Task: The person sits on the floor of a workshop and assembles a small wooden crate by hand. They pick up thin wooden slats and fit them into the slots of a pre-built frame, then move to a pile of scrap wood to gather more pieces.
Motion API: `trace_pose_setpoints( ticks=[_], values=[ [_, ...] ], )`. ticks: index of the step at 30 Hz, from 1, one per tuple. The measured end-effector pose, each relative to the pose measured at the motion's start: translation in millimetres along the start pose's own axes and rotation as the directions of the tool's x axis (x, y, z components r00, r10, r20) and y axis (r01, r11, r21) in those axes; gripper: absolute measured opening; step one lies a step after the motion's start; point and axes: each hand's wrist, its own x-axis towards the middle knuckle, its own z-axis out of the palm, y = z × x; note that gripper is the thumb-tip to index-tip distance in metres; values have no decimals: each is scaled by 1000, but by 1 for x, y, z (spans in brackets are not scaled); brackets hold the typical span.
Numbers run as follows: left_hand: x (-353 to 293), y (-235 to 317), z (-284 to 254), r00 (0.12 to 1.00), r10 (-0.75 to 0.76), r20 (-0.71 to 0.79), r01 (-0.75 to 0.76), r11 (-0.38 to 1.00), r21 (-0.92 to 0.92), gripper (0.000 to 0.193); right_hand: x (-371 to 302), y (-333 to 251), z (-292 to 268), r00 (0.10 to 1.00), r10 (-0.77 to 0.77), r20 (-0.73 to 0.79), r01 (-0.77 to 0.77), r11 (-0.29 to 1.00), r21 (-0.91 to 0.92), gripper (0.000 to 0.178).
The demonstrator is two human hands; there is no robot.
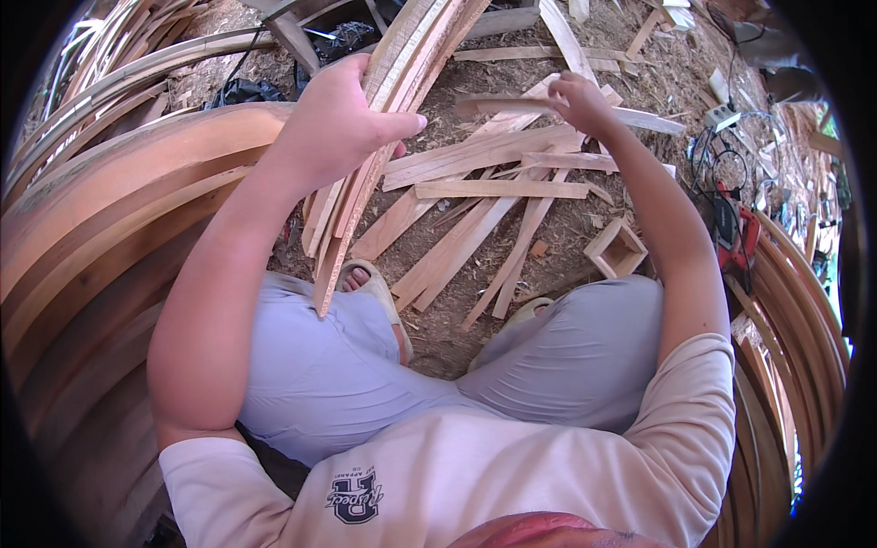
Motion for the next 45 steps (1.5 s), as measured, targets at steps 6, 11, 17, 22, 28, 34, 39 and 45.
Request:
trace_pose_setpoints(
  ticks=[6,11,17,22,28,34,39,45],
  values=[
    [1,-7,1,1000,3,17,-4,1000,29,55,-1,-27,7,999,2,37,-2,1000,-6,24],
    [-1,-6,-1,1000,-7,-8,7,1000,8,57,-32,-35,15,808,88,582,50,975,-216,22],
    [-1,7,-2,998,-19,-59,18,1000,-11,52,-41,-36,28,784,129,607,92,944,-318,15],
    [-5,12,-4,999,-45,1,45,999,-11,66,-1,-41,28,923,215,320,-181,975,-131,42],
    [-7,14,1,997,-78,-3,78,995,-59,50,23,8,55,933,335,-134,-345,937,-59,39],
    [-7,9,-8,990,-139,-14,136,982,-133,50,58,-16,27,833,510,215,-478,859,-185,28],
    [-6,13,-6,991,-131,-16,126,975,-184,53,65,-1,47,971,235,-30,-235,937,-260,40],
    [-6,7,-10,992,-126,6,126,978,-166,55,81,13,65,991,103,-83,-123,944,-307,61]
  ],
)
